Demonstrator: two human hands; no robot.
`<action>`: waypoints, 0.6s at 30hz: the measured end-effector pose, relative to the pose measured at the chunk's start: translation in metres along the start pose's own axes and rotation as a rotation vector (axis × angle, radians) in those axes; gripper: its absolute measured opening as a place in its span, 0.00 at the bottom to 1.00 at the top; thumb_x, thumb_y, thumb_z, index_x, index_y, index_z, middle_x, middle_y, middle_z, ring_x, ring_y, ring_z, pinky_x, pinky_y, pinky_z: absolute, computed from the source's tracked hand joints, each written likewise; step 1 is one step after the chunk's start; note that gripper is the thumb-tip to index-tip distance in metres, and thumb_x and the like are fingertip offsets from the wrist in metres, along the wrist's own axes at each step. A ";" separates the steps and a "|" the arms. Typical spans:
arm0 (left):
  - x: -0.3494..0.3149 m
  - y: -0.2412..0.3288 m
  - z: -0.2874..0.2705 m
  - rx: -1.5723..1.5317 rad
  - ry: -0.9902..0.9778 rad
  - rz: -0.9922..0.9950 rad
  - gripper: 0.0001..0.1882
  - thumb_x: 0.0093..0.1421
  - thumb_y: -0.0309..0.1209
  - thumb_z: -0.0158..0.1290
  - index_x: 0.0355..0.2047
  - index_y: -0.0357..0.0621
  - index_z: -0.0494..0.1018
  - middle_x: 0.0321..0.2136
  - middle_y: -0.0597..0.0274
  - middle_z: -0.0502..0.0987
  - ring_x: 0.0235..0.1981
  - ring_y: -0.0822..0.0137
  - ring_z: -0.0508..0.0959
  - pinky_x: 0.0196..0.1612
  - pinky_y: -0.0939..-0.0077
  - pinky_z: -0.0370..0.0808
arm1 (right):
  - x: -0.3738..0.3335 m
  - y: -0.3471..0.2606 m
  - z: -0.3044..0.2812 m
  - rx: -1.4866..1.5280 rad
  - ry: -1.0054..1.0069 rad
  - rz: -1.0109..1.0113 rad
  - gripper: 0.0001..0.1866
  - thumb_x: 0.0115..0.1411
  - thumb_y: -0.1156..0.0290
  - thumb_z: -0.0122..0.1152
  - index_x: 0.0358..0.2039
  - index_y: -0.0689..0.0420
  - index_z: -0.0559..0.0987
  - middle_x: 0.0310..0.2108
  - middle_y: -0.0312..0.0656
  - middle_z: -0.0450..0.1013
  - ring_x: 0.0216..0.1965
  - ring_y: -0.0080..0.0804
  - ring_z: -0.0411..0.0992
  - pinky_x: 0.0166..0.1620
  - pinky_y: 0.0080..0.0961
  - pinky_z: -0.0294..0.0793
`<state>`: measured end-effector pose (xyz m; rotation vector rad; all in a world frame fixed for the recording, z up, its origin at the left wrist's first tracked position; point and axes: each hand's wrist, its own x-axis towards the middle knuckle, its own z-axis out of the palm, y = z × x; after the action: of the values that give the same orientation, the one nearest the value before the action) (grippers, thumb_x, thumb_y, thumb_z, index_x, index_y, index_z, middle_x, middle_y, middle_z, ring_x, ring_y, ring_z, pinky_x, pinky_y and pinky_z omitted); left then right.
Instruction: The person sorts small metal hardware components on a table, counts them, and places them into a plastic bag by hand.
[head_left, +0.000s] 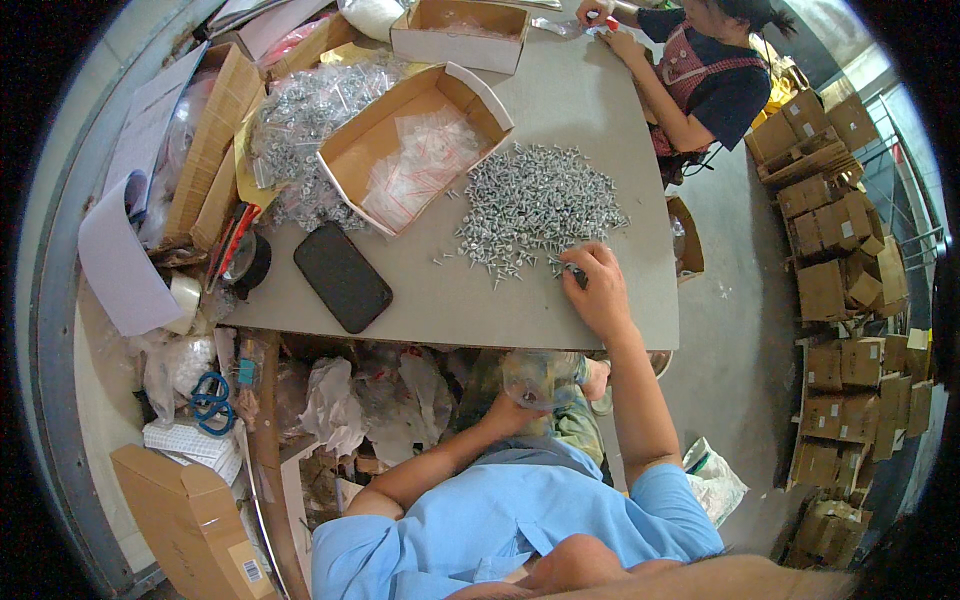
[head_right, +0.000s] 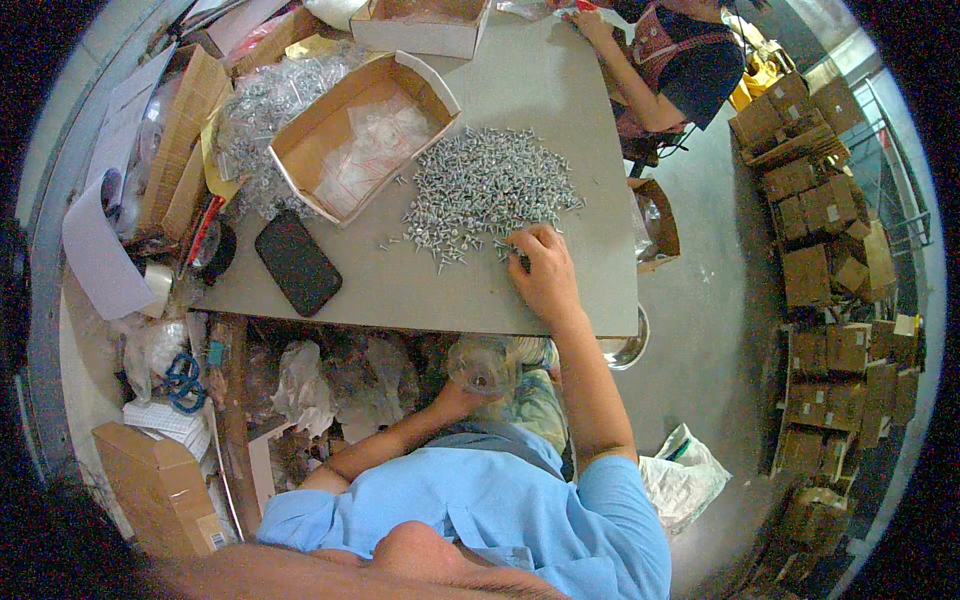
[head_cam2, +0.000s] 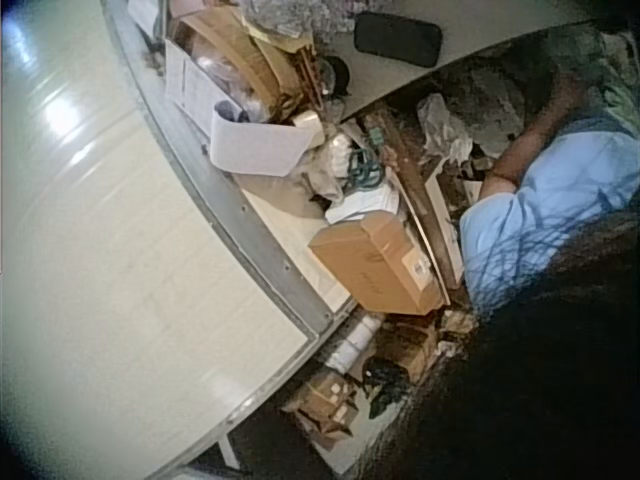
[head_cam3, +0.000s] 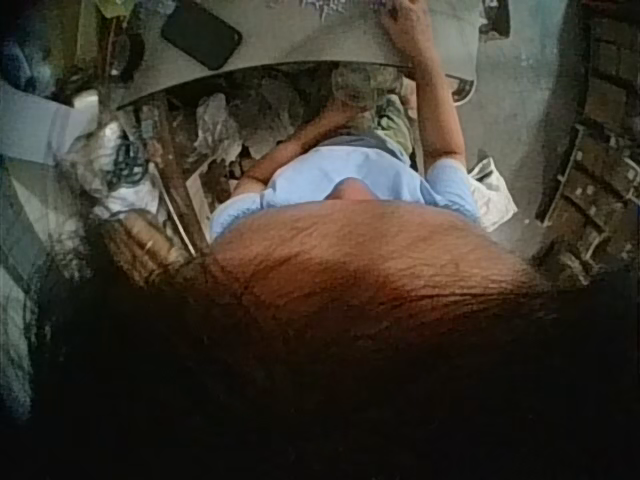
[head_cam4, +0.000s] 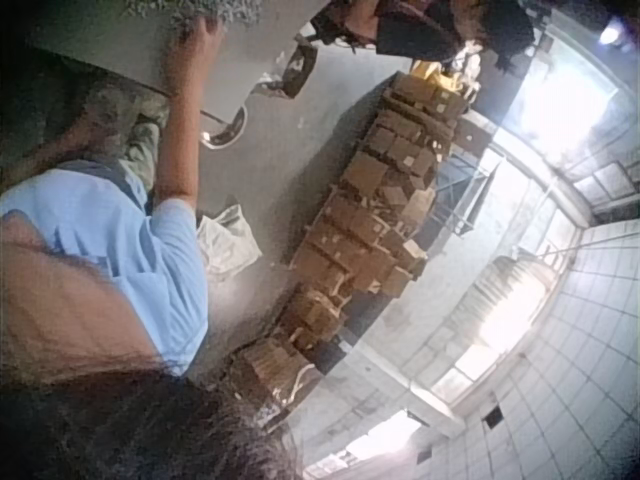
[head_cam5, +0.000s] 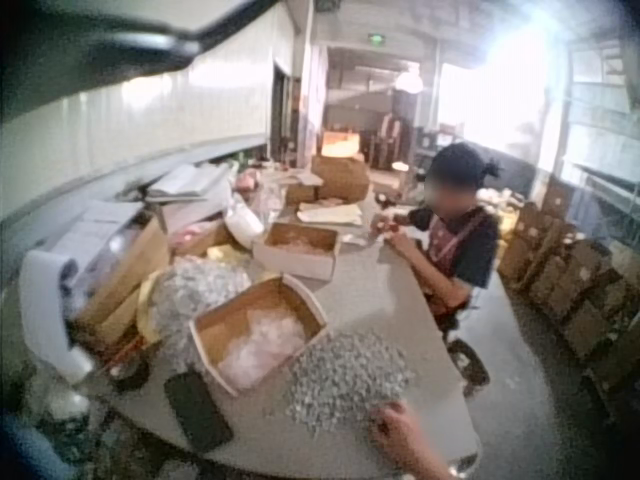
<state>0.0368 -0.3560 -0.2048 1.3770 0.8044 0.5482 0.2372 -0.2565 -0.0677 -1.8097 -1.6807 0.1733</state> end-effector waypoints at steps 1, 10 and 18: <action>0.000 0.001 0.000 -0.001 -0.002 -0.013 0.15 0.47 0.31 0.65 0.31 0.41 0.72 0.29 0.61 0.75 0.31 0.70 0.74 0.34 0.73 0.72 | -0.001 0.000 0.000 0.007 -0.002 -0.001 0.10 0.49 0.74 0.60 0.35 0.56 0.77 0.36 0.45 0.70 0.41 0.47 0.69 0.45 0.37 0.69; 0.001 -0.002 0.001 0.065 -0.024 0.063 0.15 0.46 0.32 0.66 0.31 0.42 0.73 0.29 0.61 0.74 0.32 0.68 0.73 0.35 0.72 0.72 | -0.034 0.007 -0.013 0.031 0.031 0.176 0.17 0.46 0.74 0.63 0.39 0.56 0.75 0.40 0.46 0.68 0.41 0.44 0.69 0.42 0.35 0.71; 0.005 -0.007 -0.001 0.075 -0.030 0.120 0.17 0.46 0.34 0.66 0.31 0.41 0.73 0.29 0.58 0.74 0.32 0.65 0.74 0.36 0.70 0.72 | -0.025 -0.002 -0.018 0.006 -0.043 0.032 0.26 0.44 0.74 0.62 0.47 0.53 0.74 0.45 0.48 0.66 0.49 0.46 0.65 0.51 0.36 0.67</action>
<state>0.0385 -0.3527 -0.2125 1.5059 0.7276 0.5939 0.2404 -0.2867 -0.0611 -1.8408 -1.6800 0.2330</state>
